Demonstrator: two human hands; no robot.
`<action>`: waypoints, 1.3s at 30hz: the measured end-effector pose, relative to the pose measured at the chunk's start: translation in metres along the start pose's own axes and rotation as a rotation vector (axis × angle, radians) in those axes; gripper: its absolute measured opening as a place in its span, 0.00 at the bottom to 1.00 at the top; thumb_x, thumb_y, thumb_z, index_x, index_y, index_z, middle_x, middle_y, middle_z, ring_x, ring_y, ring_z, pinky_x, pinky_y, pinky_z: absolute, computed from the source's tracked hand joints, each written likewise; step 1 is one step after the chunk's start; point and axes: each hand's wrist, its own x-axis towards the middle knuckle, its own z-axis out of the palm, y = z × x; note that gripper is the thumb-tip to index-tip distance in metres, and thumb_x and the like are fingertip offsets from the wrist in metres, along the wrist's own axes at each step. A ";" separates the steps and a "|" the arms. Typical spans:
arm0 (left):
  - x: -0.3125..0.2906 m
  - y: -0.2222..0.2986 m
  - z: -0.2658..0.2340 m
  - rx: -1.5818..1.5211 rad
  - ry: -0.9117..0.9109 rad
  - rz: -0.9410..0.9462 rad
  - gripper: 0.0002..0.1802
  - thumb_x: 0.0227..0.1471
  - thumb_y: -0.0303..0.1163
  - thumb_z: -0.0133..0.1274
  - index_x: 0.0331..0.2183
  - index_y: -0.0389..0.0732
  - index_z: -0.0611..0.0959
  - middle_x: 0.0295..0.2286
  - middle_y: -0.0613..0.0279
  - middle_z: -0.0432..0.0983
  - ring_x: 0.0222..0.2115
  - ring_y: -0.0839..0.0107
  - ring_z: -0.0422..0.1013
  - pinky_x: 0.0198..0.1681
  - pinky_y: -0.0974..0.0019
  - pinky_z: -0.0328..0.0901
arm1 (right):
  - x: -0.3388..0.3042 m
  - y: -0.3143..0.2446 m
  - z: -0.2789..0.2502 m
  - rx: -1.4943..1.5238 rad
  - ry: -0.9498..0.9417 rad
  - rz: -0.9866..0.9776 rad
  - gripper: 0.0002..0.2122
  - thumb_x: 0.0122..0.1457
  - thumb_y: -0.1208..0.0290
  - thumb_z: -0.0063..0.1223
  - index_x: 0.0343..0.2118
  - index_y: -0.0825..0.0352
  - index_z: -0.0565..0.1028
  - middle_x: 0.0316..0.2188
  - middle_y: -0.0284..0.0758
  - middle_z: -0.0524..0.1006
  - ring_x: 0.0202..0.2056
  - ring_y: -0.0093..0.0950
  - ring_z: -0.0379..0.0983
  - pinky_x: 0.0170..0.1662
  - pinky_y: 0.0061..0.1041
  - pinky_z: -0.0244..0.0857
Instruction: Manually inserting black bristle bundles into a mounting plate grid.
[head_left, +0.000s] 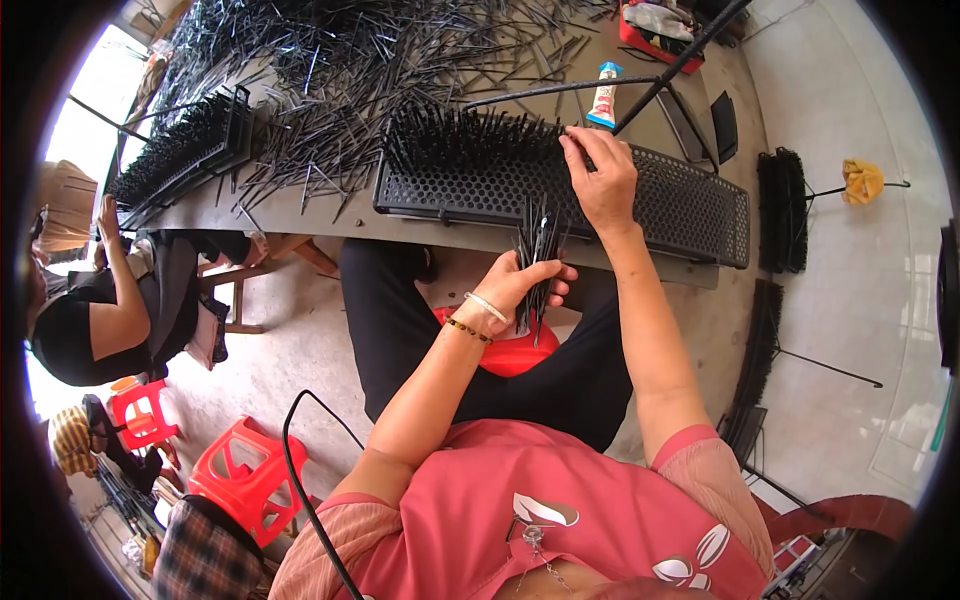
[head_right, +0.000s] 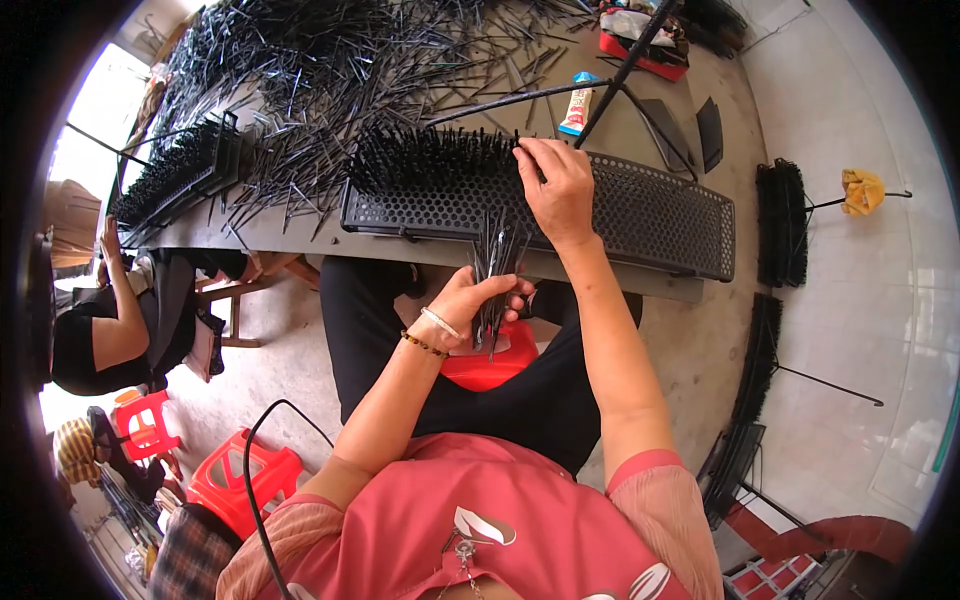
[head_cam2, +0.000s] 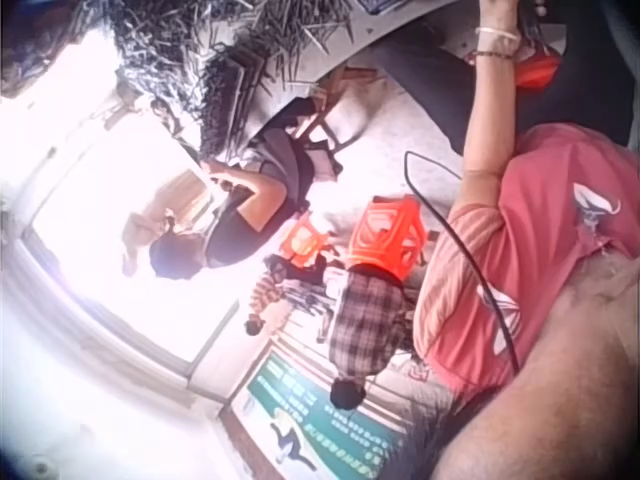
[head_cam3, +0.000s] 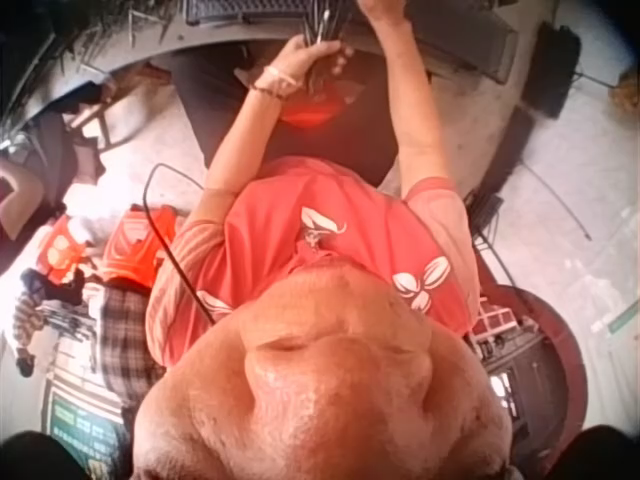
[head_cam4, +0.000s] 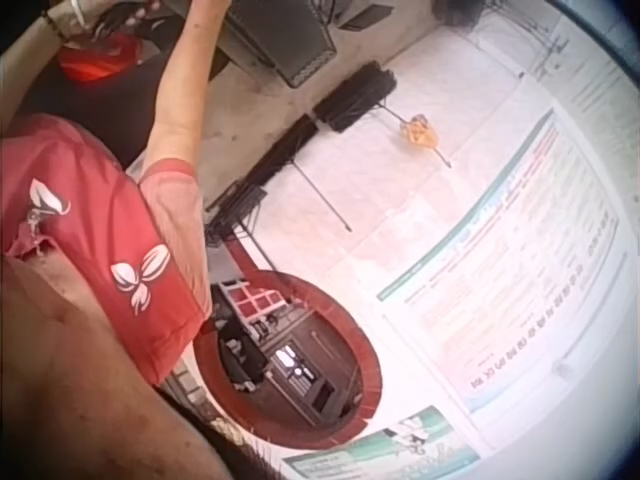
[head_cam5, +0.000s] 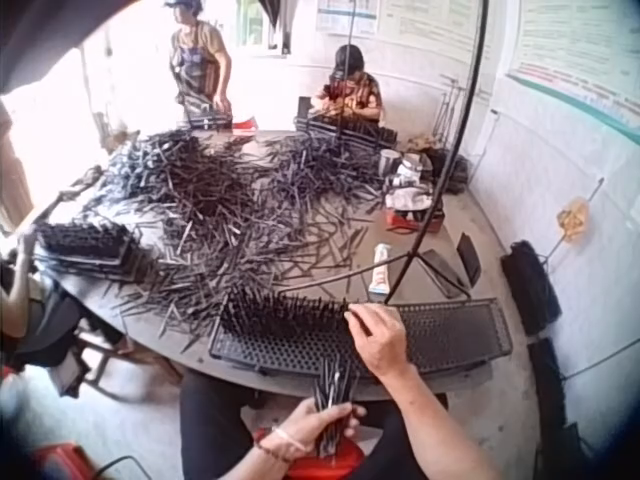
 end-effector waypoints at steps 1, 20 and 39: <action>0.001 0.000 -0.001 -0.001 0.001 0.001 0.12 0.54 0.32 0.52 0.40 0.37 0.75 0.29 0.62 0.77 0.20 0.78 0.70 0.19 0.68 0.69 | 0.000 -0.001 -0.001 -0.013 -0.031 0.001 0.09 0.49 0.75 0.61 0.35 0.66 0.78 0.28 0.33 0.77 0.29 0.32 0.73 0.35 0.28 0.65; -0.008 0.003 -0.011 0.127 -0.110 0.121 0.14 0.51 0.27 0.54 0.41 0.35 0.73 0.30 0.58 0.77 0.22 0.80 0.69 0.24 0.75 0.67 | -0.008 -0.022 -0.034 0.845 -0.517 0.951 0.08 0.57 0.70 0.56 0.33 0.71 0.78 0.24 0.30 0.77 0.26 0.15 0.71 0.31 0.15 0.65; -0.011 0.000 -0.018 -0.034 -0.068 0.054 0.16 0.53 0.26 0.51 0.45 0.34 0.71 0.31 0.60 0.76 0.22 0.79 0.69 0.24 0.73 0.70 | 0.014 -0.035 0.011 0.434 -0.066 0.305 0.07 0.56 0.73 0.56 0.34 0.72 0.77 0.26 0.32 0.76 0.27 0.18 0.71 0.31 0.17 0.64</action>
